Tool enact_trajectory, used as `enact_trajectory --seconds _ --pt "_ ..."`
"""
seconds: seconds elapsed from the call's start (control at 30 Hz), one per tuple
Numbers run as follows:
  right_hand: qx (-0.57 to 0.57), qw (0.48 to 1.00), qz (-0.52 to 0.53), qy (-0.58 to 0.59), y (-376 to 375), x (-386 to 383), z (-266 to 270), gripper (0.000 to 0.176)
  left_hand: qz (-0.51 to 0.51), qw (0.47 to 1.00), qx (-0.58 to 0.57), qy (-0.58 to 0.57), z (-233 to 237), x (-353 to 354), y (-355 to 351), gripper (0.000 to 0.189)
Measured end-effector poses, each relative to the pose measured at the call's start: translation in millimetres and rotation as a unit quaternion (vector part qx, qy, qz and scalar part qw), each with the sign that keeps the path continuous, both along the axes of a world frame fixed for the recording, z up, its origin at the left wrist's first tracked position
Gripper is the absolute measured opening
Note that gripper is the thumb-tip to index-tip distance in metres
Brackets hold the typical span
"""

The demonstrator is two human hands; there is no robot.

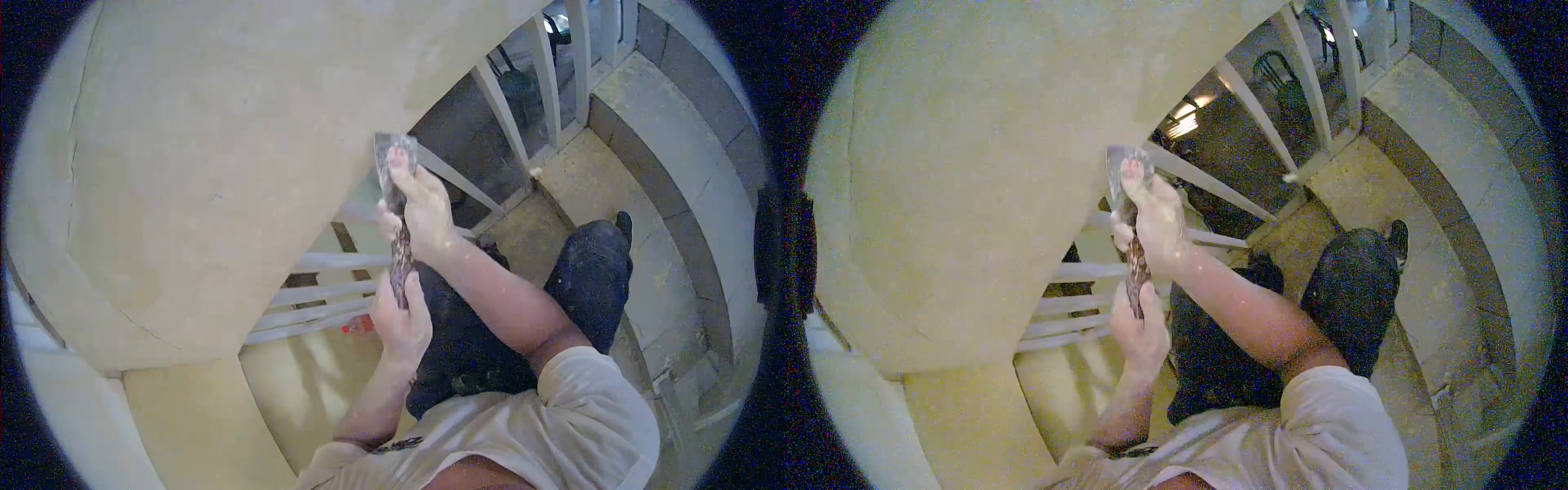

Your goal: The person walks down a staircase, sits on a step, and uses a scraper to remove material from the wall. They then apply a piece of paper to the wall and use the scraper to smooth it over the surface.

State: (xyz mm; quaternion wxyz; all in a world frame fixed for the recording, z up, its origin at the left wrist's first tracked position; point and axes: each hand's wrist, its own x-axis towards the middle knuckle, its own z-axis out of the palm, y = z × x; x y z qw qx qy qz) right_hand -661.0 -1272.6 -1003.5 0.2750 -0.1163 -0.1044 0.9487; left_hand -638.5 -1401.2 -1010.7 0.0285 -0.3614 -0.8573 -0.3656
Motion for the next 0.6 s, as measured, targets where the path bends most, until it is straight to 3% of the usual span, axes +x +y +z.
enact_trajectory --seconds 0.07,0.1,0.2,0.33,0.37,0.47,0.53,0.6 --pt "-0.007 0.998 0.005 -0.058 4 6 13 0.034 0.014 1.000 -0.026 -0.010 7 0 -5 0.019" --pt "-0.004 0.999 -0.011 -0.046 12 8 14 0.034 -0.009 1.000 0.011 -0.024 4 -3 4 0.018" --pt "0.020 0.996 -0.081 -0.011 41 3 5 0.037 -0.025 0.999 -0.016 -0.016 4 -8 33 0.018" --pt "0.011 1.000 -0.005 -0.026 9 4 3 0.037 -0.021 1.000 -0.022 0.001 1 -6 0 0.020" --pt "0.013 1.000 -0.011 -0.005 5 -1 5 0.037 -0.012 0.997 -0.006 -0.071 4 -6 -5 0.020" --pt "0.027 0.998 -0.052 -0.023 30 3 10 0.037 -0.058 0.998 -0.004 -0.004 20 -8 23 0.021" --pt "0.016 0.994 -0.108 -0.009 53 7 16 0.038 -0.062 0.997 -0.011 -0.043 22 -6 39 0.021" --pt "0.005 0.998 -0.055 -0.025 49 16 13 0.036 -0.075 0.994 0.026 -0.069 20 3 45 0.024"
